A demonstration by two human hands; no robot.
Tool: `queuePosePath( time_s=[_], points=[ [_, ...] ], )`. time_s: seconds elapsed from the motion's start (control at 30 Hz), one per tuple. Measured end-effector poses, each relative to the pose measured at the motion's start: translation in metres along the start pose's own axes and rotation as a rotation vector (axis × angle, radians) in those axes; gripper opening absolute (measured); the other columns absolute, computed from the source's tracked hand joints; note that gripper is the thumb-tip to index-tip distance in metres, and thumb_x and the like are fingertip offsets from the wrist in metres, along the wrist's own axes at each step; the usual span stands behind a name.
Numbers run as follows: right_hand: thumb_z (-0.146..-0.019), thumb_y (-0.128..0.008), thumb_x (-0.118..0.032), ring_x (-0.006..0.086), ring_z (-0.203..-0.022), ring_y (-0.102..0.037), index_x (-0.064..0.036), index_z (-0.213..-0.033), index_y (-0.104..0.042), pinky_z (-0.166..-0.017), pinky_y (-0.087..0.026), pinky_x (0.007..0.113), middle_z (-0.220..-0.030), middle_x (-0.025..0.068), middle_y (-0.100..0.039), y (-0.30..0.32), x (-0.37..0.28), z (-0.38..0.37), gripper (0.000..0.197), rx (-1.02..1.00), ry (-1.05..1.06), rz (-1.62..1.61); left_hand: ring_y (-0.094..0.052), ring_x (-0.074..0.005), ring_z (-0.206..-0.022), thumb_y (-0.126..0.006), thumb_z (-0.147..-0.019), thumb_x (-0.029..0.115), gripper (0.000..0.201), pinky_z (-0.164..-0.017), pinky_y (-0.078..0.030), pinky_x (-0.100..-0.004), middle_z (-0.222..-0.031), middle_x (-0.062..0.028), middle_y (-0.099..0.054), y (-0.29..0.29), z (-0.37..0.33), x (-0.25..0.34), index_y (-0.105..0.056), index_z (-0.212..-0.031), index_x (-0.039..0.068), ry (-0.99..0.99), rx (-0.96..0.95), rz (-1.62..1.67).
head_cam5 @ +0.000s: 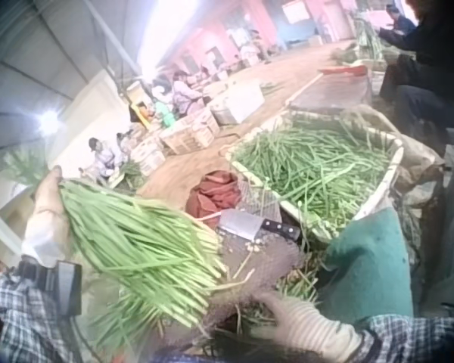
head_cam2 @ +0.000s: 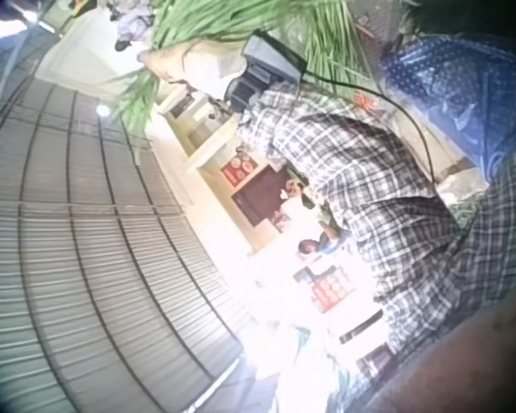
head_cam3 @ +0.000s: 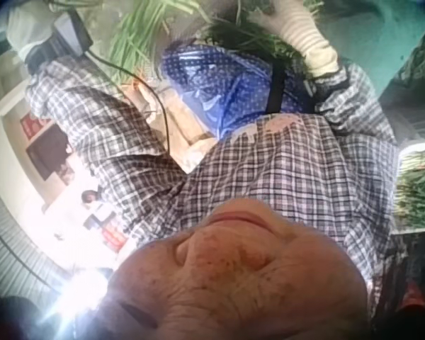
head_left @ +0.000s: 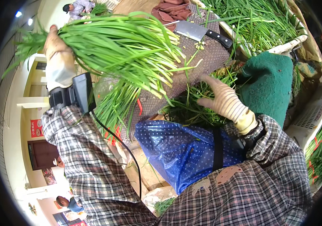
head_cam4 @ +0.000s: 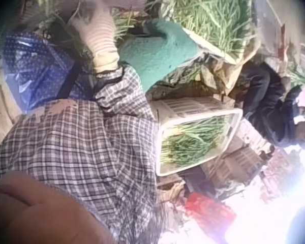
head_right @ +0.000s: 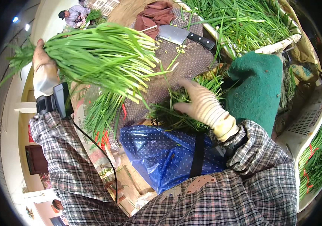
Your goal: The person is trimming roots, cleaning, and bundling green garlic chives using a knife and red ties for packaging.
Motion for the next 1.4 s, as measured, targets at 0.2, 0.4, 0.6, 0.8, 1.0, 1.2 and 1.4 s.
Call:
queuePosePath(
  time_s=[0.2, 0.4, 0.6, 0.8, 1.0, 1.2, 1.4],
  points=[
    [-0.087, -0.066, -0.019, 0.0248, -0.098, -0.061, -0.0049, -0.118, -0.056, -0.086, -0.048, 0.034, -0.105, 0.0146, -0.065, -0.041, -0.049, -0.063, 0.036, -0.201, 0.380, 0.199, -0.062, -0.0298, -0.086, -0.054, -0.091, 0.047, 0.057, -0.083, -0.047, -0.0366, -0.109, -0.0171, -0.064, 0.013, -0.002, 0.026, -0.056, -0.115, -0.004, 0.176, 0.053, -0.064],
    [-0.083, -0.067, -0.023, 0.0318, -0.097, -0.063, -0.0085, -0.119, -0.060, -0.087, -0.049, 0.040, -0.104, 0.0167, -0.066, -0.018, 0.030, -0.003, 0.040, -0.417, -0.089, 0.183, -0.059, -0.0313, -0.101, -0.049, -0.092, 0.049, 0.059, -0.089, -0.045, -0.0383, -0.122, -0.0173, -0.058, -0.007, 0.046, 0.047, -0.052, -0.122, -0.002, 0.039, 0.166, 0.108],
    [-0.081, -0.072, -0.026, 0.0188, -0.104, -0.058, 0.0025, -0.132, -0.043, -0.086, -0.049, 0.031, -0.122, 0.0161, -0.056, -0.009, -0.045, -0.039, 0.064, -0.190, 0.006, -0.886, -0.057, -0.0322, -0.110, -0.047, -0.093, 0.046, 0.060, -0.095, -0.045, -0.0412, -0.130, -0.0151, -0.055, 0.012, 0.032, 0.050, -0.045, -0.130, -0.002, 0.087, 0.200, 0.086],
    [-0.092, -0.056, -0.025, 0.0306, -0.079, -0.064, -0.0055, -0.095, -0.062, -0.068, -0.050, 0.038, -0.077, 0.0133, -0.063, -0.037, -0.045, -0.029, 0.020, -0.261, -0.003, -0.677, -0.060, -0.0306, -0.104, -0.046, -0.095, 0.041, 0.051, -0.088, -0.048, -0.0397, -0.122, -0.0158, -0.060, 0.011, 0.045, 0.057, -0.048, -0.126, 0.000, 0.066, 0.304, -0.023],
    [-0.073, -0.076, -0.035, 0.0388, -0.105, -0.058, -0.0064, -0.133, -0.047, -0.093, -0.046, 0.043, -0.115, 0.0225, -0.061, -0.016, 0.001, -0.003, 0.072, -0.430, -0.033, 0.075, -0.061, -0.0318, -0.103, -0.043, -0.097, 0.038, 0.048, -0.084, -0.049, -0.0402, -0.119, -0.0191, -0.061, 0.029, 0.041, 0.044, -0.047, -0.130, 0.003, -0.027, 0.250, -0.176],
    [-0.088, -0.058, -0.014, 0.0247, -0.123, -0.049, -0.0083, -0.131, -0.049, -0.107, -0.037, 0.038, -0.133, 0.0102, -0.053, -0.014, -0.089, -0.071, 0.045, -0.270, 0.153, -0.907, -0.060, -0.0290, -0.105, -0.045, -0.096, 0.039, 0.051, -0.086, -0.049, -0.0394, -0.123, -0.0190, -0.059, 0.040, 0.020, 0.039, -0.048, -0.131, 0.002, 0.057, 0.198, 0.058],
    [-0.090, -0.055, -0.015, 0.0243, -0.121, -0.051, -0.0064, -0.132, -0.047, -0.104, -0.042, 0.041, -0.131, 0.0106, -0.054, -0.076, -0.091, -0.077, 0.043, -0.728, -0.073, -2.298, -0.060, -0.0316, -0.102, -0.042, -0.097, 0.039, 0.049, -0.090, -0.047, -0.0410, -0.123, -0.0172, -0.059, 0.048, 0.021, 0.040, -0.050, -0.129, 0.004, 0.145, 0.138, 0.222]
  ],
)
Point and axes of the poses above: each hand's wrist, its own z-axis away from the middle knuckle, its own y-axis out of the back of the hand, x = y × z, the point moved 2 cm from there along -z, towards the middle knuckle
